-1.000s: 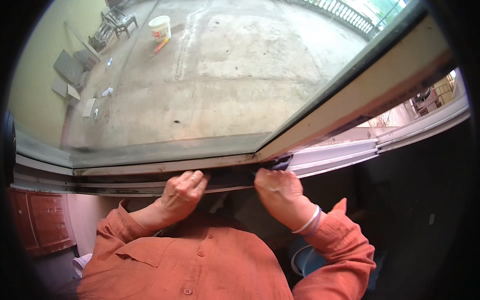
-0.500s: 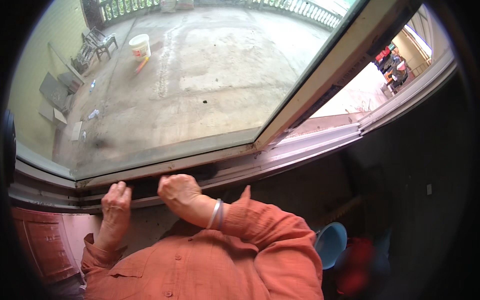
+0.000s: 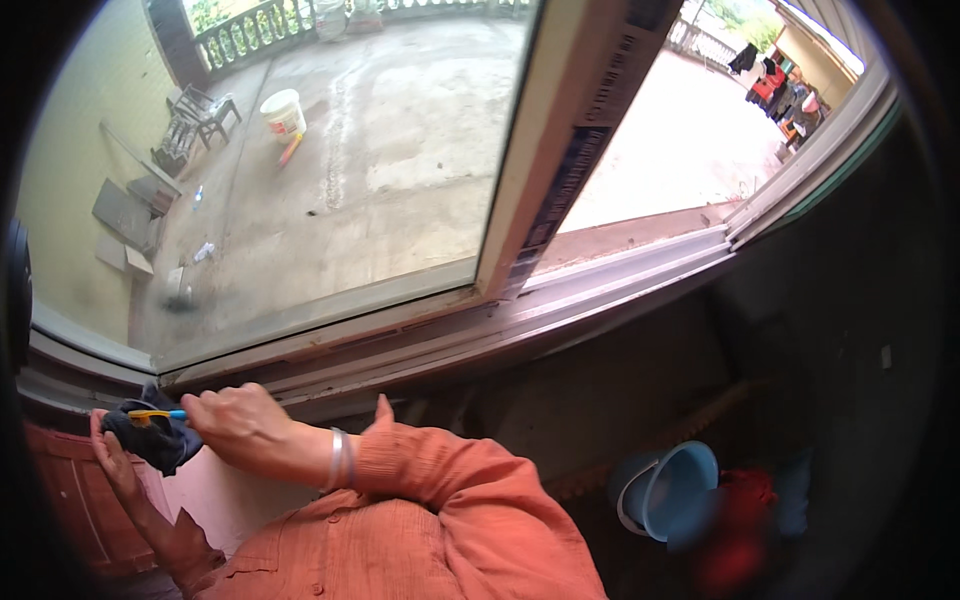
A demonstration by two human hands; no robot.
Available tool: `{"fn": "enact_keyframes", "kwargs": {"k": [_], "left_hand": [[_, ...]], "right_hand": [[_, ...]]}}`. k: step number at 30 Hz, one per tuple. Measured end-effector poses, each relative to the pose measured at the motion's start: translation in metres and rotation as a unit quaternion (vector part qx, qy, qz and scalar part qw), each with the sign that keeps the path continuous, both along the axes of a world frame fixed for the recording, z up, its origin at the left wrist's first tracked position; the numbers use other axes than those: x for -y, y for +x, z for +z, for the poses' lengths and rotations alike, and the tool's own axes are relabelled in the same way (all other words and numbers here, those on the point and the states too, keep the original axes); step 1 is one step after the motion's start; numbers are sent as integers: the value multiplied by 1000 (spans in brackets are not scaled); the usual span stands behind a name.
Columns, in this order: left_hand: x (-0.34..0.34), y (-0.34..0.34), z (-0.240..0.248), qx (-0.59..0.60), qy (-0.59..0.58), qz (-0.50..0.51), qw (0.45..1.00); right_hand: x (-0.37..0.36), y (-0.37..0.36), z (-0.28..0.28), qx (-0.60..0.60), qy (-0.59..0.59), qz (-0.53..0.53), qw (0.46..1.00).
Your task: The person cleans the window frame using a toothbrush and a cloth. They scrub the frame with the toothbrush and wipe it with the cloth, repeating the process along the frame.
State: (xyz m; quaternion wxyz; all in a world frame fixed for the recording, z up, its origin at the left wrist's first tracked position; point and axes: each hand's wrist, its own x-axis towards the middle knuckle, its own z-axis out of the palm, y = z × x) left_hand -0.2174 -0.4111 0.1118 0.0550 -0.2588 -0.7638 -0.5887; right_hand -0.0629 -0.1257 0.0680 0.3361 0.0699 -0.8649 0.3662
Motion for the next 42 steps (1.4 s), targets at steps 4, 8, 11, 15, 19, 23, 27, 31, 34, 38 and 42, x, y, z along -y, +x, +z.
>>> {"fn": "enact_keyframes", "kwargs": {"k": [4,8,11,15,19,23,27,31,34,38,42], "left_hand": [[-59,22,-31,130,13,-62,990],[-107,43,-53,201,122,-179,955],[-132,60,-81,194,164,-87,963],[-231,132,-80,160,158,17,974],[-299,202,-92,18,91,-65,994],[-375,263,-100,-171,-46,-196,965],[-424,287,-125,-199,-101,-304,926],[-462,306,-132,-297,-163,-319,885],[-489,316,-124,-292,-228,-308,876],[-480,312,-125,-278,-199,-344,874],[-453,295,-124,-289,-138,-366,874]], "right_hand": [[-77,87,-13,22,-56,-10,998],[-151,186,-50,70,-41,-106,991],[-201,251,-52,104,-42,-230,967],[-250,305,-52,108,-46,-326,938],[-277,320,-53,117,-14,-337,934],[-292,325,-56,121,-10,-320,940],[-304,330,-45,177,63,-319,929],[-329,335,-31,197,98,-308,925],[-337,322,-9,206,133,-260,934],[-343,299,-2,324,230,-206,894],[-353,280,-4,404,290,-163,852]]}}
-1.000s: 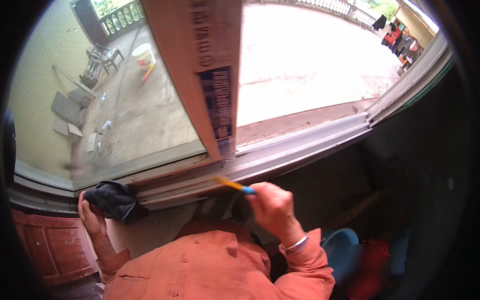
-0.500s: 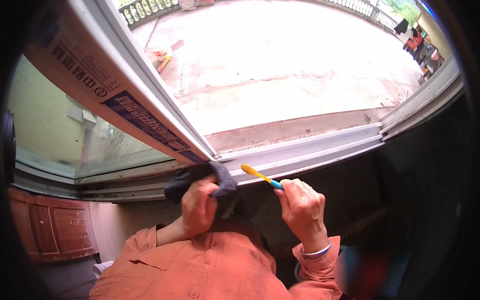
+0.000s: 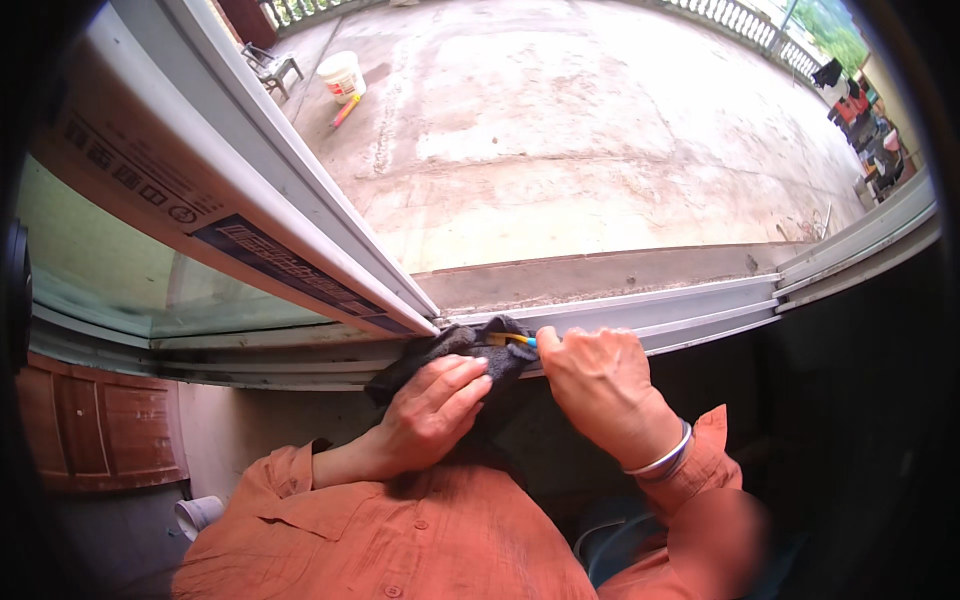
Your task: The person cleans the window frame using a toothbrush and a cloth. They scrub the frame with the toothbrush and wipe it with the cloth, repeating the process along the frame.
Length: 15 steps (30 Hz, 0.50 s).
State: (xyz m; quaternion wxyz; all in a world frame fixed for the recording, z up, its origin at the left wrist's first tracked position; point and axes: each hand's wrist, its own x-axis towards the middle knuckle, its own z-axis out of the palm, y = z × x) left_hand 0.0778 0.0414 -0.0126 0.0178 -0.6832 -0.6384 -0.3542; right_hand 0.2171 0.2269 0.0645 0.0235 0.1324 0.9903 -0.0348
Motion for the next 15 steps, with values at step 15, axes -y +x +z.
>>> {"fn": "enact_keyframes", "kwargs": {"k": [15], "left_hand": [[26,-12,0,-20,-47,45,998]], "right_hand": [[6,-27,-6,13,50,28,998]]}}
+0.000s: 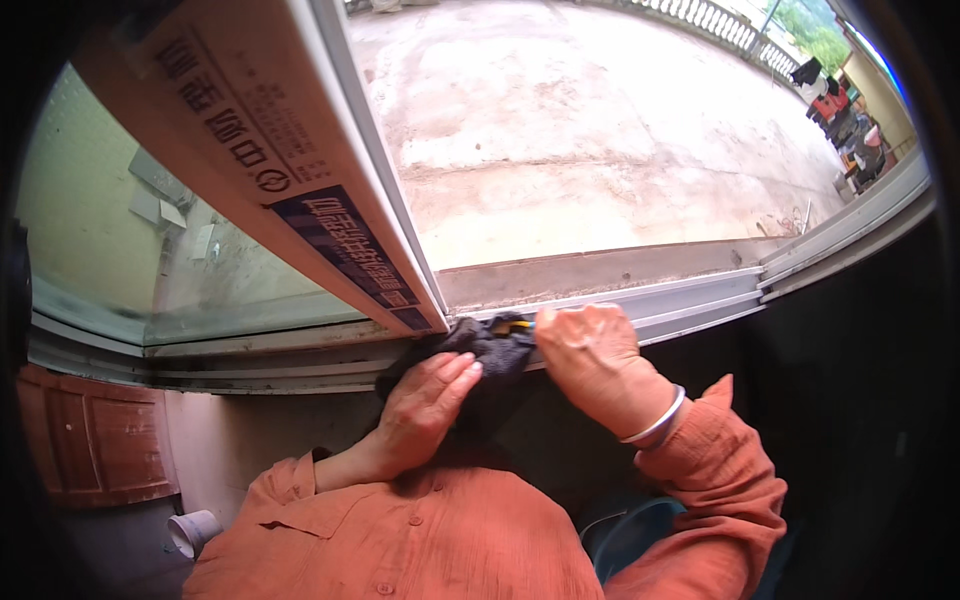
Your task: The person cleans the window frame using a toothbrush and a cloth. They scrub the frame with the toothbrush and wipe it with the cloth, repeating the process along the frame.
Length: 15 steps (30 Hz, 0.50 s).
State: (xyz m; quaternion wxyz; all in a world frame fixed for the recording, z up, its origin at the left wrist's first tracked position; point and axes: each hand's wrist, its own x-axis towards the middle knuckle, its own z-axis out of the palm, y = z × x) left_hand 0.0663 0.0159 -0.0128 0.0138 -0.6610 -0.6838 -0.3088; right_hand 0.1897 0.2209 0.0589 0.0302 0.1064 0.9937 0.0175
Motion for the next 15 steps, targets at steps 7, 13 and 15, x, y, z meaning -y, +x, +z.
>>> {"fn": "enact_keyframes", "kwargs": {"k": [7,13,15], "left_hand": [[-5,-2,-9,-10,34,17,999],[-16,4,-4,-19,57,12,998],[-18,4,-9,-5,70,19,997]], "right_hand": [[5,-8,-30,-69,-22,27,997],[-7,0,-20,-1,5,2,1000],[18,-10,-35,2,-5,-24,1000]]}}
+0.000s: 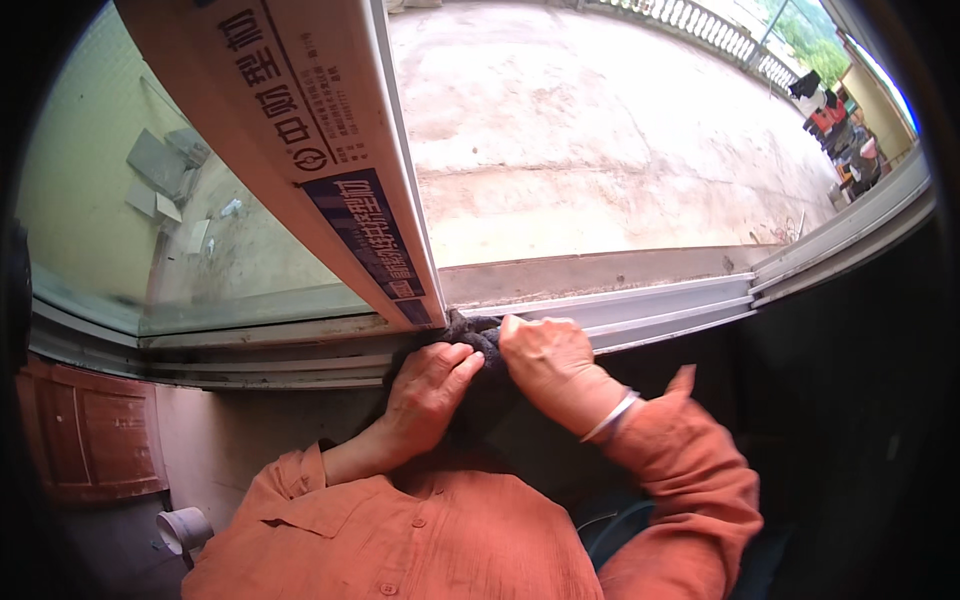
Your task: The person cleans the window frame using a toothbrush and a cloth. They scrub the frame with the toothbrush and wipe it with the cloth, repeating the process along the frame.
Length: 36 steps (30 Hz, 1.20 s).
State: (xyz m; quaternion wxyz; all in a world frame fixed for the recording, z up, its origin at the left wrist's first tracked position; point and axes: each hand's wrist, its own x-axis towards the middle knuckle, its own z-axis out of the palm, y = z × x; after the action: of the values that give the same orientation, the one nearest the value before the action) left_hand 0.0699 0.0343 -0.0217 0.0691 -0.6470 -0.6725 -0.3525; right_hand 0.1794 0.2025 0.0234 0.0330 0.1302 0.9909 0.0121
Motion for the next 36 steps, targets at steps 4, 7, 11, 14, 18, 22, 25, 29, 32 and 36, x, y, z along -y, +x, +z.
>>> {"fn": "enact_keyframes", "kwargs": {"k": [4,7,11,14,18,22,25,29,32,36], "left_hand": [[20,-14,-2,20,-25,-3,999],[28,-27,11,15,-53,-6,998],[43,-39,18,21,-43,3,999],[50,-49,28,33,-28,28,999],[76,-60,51,-8,-33,93,995],[125,-91,55,-16,-50,221,974],[157,-105,62,-43,-42,302,952],[169,-112,57,-42,-15,334,942],[172,-113,54,-38,-12,332,942],[180,-113,50,-25,14,324,946]], "right_hand": [[-9,5,23,-28,-60,78,995],[-1,11,29,-32,-57,85,994],[23,26,18,-72,-41,17,996],[32,31,36,-56,-60,9,997],[35,43,53,-33,-133,67,988],[25,52,46,-80,-177,31,980],[11,49,33,-313,-283,-36,906],[20,-2,38,-540,-360,-57,758],[43,-52,50,-560,-356,-83,743],[27,-52,47,-574,-343,-112,735]]}}
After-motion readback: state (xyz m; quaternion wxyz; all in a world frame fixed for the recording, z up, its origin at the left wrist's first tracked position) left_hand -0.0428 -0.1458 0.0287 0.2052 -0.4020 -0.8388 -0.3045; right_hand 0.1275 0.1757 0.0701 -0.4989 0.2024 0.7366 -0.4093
